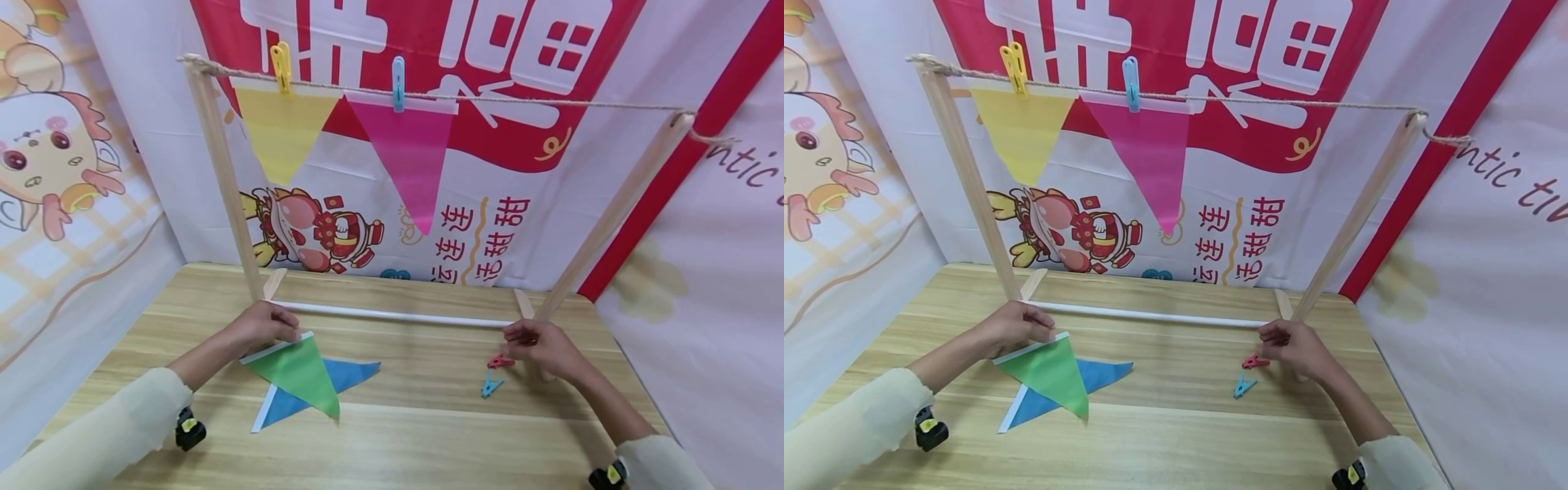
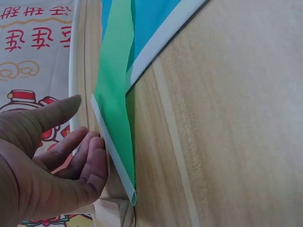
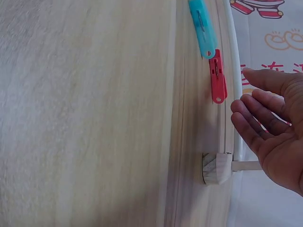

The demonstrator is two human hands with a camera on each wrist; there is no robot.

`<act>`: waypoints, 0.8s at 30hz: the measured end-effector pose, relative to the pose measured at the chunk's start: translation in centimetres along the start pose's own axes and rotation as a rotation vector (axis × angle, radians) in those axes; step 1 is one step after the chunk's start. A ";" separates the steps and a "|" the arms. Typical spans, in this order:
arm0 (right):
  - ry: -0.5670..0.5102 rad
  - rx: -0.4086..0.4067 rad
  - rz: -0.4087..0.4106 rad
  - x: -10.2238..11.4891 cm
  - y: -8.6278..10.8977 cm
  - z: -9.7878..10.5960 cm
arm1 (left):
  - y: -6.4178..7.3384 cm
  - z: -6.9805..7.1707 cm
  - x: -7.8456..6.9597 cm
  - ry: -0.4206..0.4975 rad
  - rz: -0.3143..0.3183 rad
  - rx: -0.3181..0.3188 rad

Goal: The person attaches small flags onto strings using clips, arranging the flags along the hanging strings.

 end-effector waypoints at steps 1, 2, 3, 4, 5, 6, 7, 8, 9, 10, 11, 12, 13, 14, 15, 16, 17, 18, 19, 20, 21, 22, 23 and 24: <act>0.008 0.005 0.001 0.0 0.0 0.0 | 0.1 0.0 0.0 -0.023 -0.002 0.001; 0.015 0.012 0.000 -0.1 0.0 -0.1 | 0.1 0.1 -0.1 -0.047 0.000 0.001; 0.022 0.025 0.001 -0.1 0.0 -0.1 | 0.2 0.2 -0.1 -0.072 0.002 0.003; 0.026 0.039 0.003 -0.1 0.0 -0.3 | 0.2 0.2 0.0 -0.092 0.008 0.004; 0.032 0.056 0.005 -0.2 0.0 -0.4 | 0.3 0.2 -0.1 -0.113 0.015 0.005; 0.035 0.071 0.004 -0.2 0.0 -0.5 | 0.4 0.3 0.0 -0.131 0.021 0.004; 0.036 0.086 0.003 -0.2 0.0 -0.6 | 0.5 0.3 0.1 -0.147 0.029 0.003; 0.040 0.100 0.004 -0.2 0.0 -0.7 | 0.5 0.4 0.2 -0.158 0.037 0.000; 0.042 0.112 0.006 -0.3 0.0 -0.8 | 0.6 0.5 0.3 -0.167 0.046 -0.001; 0.047 0.121 0.007 -0.3 0.0 -0.9 | 0.7 0.6 0.4 -0.177 0.056 -0.004; 0.054 0.128 0.007 -0.3 -0.1 -1.0 | 0.8 0.7 0.4 -0.187 0.063 -0.006; 0.060 0.129 0.006 -0.4 -0.1 -1.1 | 0.9 0.8 0.5 -0.193 0.070 -0.007; 0.065 0.130 0.008 -0.5 -0.2 -1.1 | 1.0 0.9 0.6 -0.203 0.075 -0.010; 0.075 0.128 0.006 -0.5 -0.2 -1.1 | 1.1 1.0 0.6 -0.210 0.079 -0.011; 0.083 0.129 0.008 -0.6 -0.3 -1.2 | 1.1 1.0 0.6 -0.217 0.084 -0.013; 0.091 0.129 0.012 -0.7 -0.3 -1.2 | 1.2 1.1 0.7 -0.224 0.087 -0.015; 0.099 0.129 0.019 -0.7 -0.3 -1.3 | 1.2 1.1 0.7 -0.228 0.089 -0.016; 0.105 0.129 0.023 -0.8 -0.3 -1.3 | 1.3 1.1 0.7 -0.230 0.090 -0.017; 0.111 0.131 0.031 -0.8 -0.3 -1.3 | 1.3 1.1 0.7 -0.235 0.091 -0.018; 0.119 0.130 0.039 -0.8 -0.3 -1.3 | 1.3 1.1 0.8 -0.236 0.093 -0.019; 0.123 0.133 0.052 -0.7 -0.3 -1.4 | 1.3 1.1 0.8 -0.239 0.093 -0.021; 0.131 0.131 0.063 -0.7 -0.3 -1.4 | 1.3 1.1 0.8 -0.242 0.092 -0.024; 0.137 0.131 0.072 -0.6 -0.3 -1.4 | 1.4 1.1 0.8 -0.248 0.088 -0.028; 0.147 0.130 0.082 -0.6 -0.3 -1.4 | 1.4 1.1 0.7 -0.252 0.084 -0.035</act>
Point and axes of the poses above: each hand's wrist, its own y-axis away from the middle knuckle, its own z-axis out of the back of the hand, x = y × z, the point moved 8 cm from there along -y, towards the middle knuckle, and after that the axes turned 5 degrees about x, right-handed, at the moved point
